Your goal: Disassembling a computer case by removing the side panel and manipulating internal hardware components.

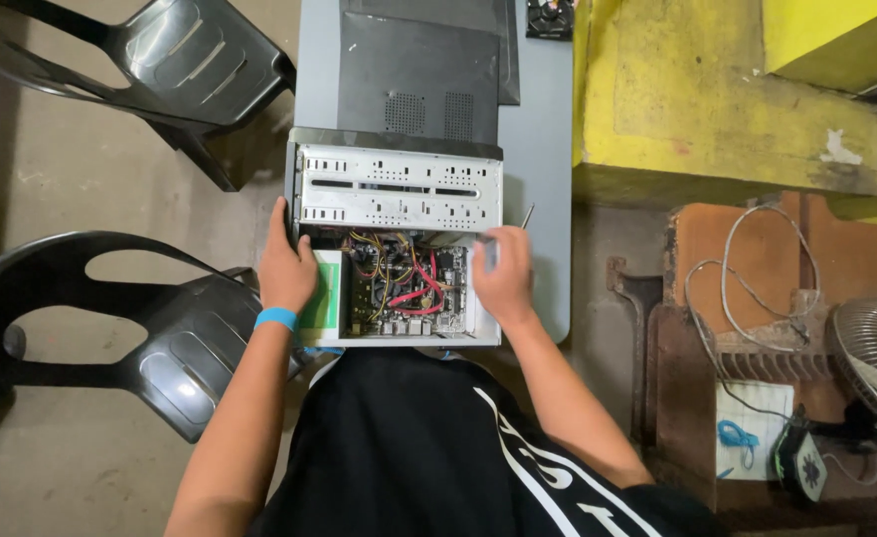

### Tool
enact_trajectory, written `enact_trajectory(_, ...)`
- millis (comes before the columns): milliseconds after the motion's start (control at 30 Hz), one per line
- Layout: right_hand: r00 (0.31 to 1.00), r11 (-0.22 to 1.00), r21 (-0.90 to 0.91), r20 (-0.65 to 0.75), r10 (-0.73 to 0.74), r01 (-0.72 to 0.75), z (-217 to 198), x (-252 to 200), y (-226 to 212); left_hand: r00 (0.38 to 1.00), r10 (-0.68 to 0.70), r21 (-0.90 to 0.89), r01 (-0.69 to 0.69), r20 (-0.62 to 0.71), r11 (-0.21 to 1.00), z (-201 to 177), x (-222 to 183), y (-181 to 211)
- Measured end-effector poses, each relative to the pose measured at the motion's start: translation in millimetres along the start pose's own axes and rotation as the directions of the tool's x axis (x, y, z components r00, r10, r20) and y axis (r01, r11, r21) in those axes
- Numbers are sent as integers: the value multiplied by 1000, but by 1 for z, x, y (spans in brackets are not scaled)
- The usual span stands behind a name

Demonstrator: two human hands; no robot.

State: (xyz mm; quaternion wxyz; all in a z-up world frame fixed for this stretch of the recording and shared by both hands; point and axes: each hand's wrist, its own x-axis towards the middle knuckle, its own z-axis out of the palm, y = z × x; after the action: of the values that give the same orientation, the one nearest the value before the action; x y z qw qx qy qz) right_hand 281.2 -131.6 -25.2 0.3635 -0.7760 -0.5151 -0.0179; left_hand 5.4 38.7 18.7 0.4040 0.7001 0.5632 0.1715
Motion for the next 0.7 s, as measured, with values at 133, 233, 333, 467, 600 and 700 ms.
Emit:
enact_trajectory(133,763,937,-311,564,317,-160,55,7,26,1000,5,12,-5,-5,1000,-1,-1,6)
enact_trajectory(233,581,919,-392,757,300,36,119,-13,83,1000,11,15,-10,-10,1000,2,3,-2)
enact_trajectory(333,445,846,-519,791,420,125,145,-15,100,1000,-3,-15,3,-9,1000,8,11,-14)
enact_trajectory(467,253,831,-538,831,495,144,147,1,93,1000,-10,-31,10,-15,999,4,7,-5)
enact_trajectory(600,72,806,-545,835,545,232,144,15,85,1000,6,-60,-6,-7,998,5,8,-9)
enact_trajectory(700,77,782,-584,809,583,219,128,14,62,1000,3,-38,-4,-24,999,10,10,-14)
